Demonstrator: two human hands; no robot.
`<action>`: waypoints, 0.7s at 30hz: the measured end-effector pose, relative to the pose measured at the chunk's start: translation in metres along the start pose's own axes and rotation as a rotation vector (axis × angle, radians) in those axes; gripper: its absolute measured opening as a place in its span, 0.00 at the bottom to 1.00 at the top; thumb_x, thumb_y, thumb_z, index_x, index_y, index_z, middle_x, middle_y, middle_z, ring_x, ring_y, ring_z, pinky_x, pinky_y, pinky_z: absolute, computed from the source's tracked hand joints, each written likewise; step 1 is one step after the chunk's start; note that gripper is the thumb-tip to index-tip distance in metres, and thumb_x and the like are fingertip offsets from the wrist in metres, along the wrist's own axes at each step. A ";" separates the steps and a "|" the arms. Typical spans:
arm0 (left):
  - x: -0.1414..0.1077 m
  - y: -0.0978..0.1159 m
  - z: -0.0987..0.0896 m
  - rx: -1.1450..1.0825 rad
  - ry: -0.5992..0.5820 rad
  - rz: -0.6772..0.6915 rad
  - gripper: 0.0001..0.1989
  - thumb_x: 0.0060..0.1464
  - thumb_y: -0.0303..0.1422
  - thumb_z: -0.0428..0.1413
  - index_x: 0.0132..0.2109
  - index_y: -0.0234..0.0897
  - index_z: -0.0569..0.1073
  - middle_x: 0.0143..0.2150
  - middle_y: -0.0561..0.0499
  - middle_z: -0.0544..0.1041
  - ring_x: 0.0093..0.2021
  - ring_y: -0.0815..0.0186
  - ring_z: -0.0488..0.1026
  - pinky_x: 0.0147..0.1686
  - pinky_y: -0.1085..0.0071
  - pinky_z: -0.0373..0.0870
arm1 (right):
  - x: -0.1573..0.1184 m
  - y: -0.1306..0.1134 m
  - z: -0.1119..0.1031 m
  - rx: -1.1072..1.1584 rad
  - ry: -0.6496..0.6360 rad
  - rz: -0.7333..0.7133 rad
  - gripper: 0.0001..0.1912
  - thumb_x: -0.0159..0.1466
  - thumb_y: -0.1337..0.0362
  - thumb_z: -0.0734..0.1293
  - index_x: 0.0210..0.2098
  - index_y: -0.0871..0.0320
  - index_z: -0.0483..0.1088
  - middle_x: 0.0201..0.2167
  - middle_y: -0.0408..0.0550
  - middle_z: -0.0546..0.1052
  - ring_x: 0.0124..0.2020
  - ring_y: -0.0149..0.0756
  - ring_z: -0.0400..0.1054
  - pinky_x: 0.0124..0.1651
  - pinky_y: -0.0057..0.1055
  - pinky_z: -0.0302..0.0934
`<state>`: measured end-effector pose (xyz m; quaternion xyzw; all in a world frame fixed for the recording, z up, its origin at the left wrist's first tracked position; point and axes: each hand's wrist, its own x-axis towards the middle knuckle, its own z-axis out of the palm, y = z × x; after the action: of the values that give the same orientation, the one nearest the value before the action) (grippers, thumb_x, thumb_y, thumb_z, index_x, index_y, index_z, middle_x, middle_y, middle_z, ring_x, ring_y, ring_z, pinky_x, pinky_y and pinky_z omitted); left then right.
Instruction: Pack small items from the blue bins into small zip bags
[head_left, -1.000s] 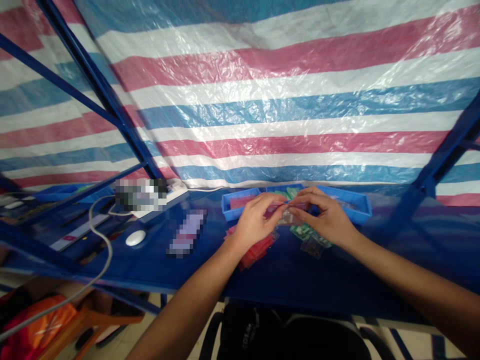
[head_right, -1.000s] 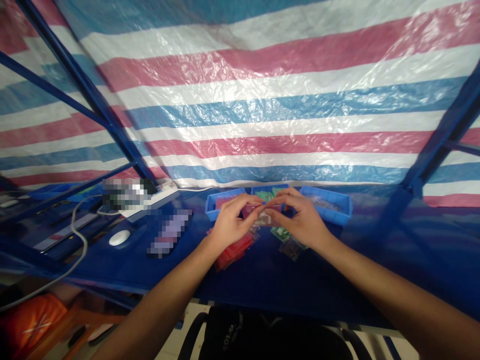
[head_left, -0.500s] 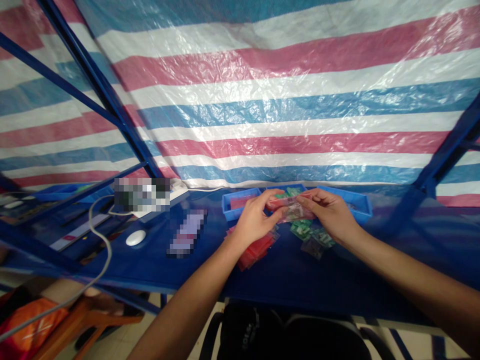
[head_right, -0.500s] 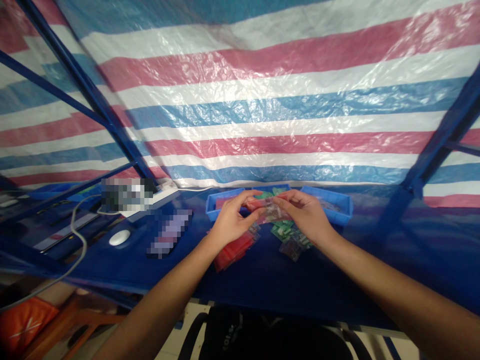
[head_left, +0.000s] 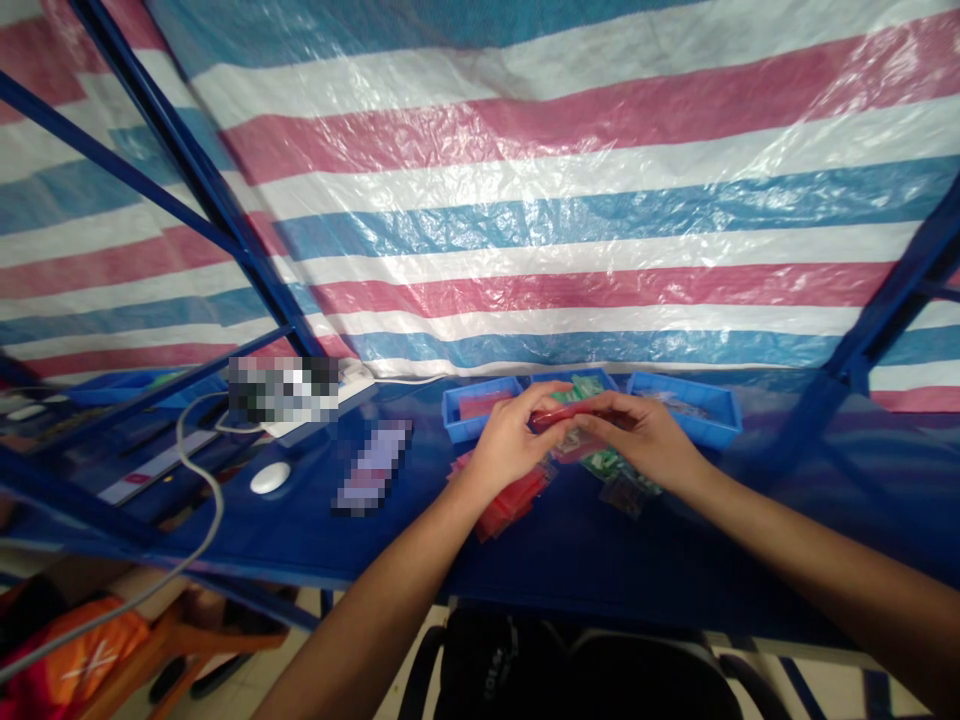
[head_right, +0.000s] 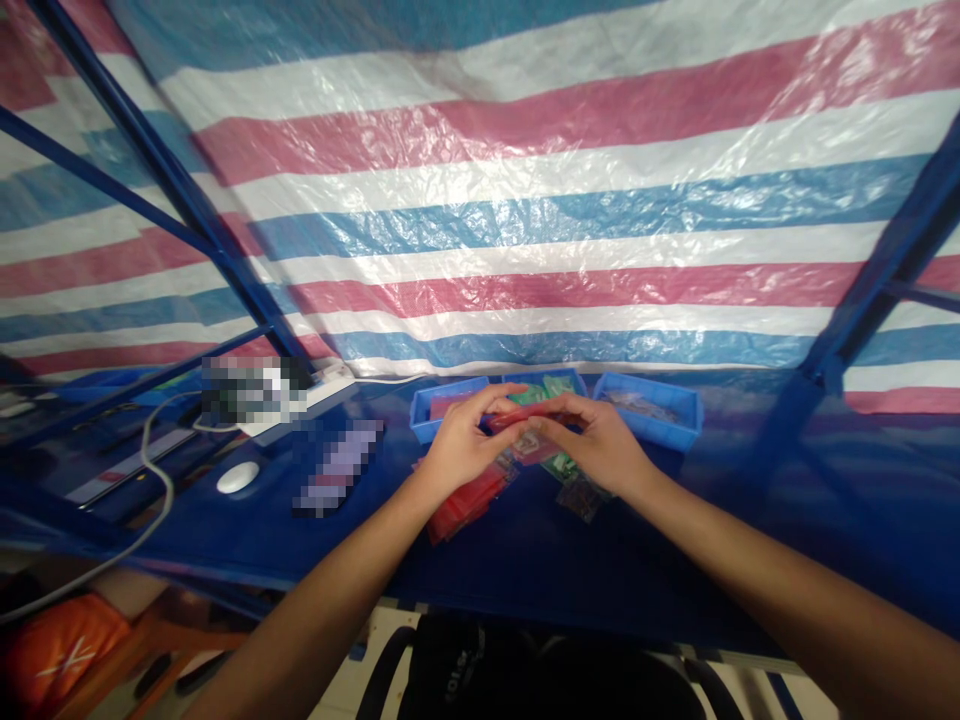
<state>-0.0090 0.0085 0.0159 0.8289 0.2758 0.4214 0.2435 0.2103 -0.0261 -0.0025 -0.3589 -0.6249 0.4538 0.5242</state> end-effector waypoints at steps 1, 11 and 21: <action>0.000 0.000 0.000 -0.001 -0.011 0.001 0.23 0.65 0.35 0.63 0.64 0.41 0.73 0.47 0.49 0.85 0.46 0.60 0.84 0.53 0.65 0.78 | 0.000 0.000 0.000 0.015 0.002 0.006 0.17 0.62 0.46 0.79 0.44 0.49 0.84 0.43 0.48 0.87 0.43 0.51 0.83 0.51 0.53 0.79; 0.002 -0.002 -0.001 -0.050 0.074 -0.045 0.21 0.66 0.38 0.63 0.63 0.40 0.75 0.40 0.49 0.83 0.41 0.61 0.82 0.47 0.66 0.78 | 0.007 0.006 -0.010 0.006 0.191 0.004 0.17 0.61 0.46 0.80 0.42 0.49 0.84 0.42 0.47 0.87 0.41 0.42 0.79 0.47 0.39 0.74; 0.005 -0.006 -0.002 -0.149 0.174 -0.095 0.15 0.61 0.41 0.67 0.51 0.36 0.82 0.42 0.46 0.86 0.42 0.61 0.83 0.47 0.68 0.78 | 0.006 0.004 -0.008 0.001 0.233 -0.012 0.16 0.60 0.45 0.80 0.40 0.49 0.86 0.37 0.46 0.86 0.38 0.41 0.78 0.47 0.38 0.71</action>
<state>-0.0093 0.0163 0.0162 0.7547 0.3028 0.4992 0.2993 0.2171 -0.0173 -0.0041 -0.4052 -0.5617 0.4060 0.5962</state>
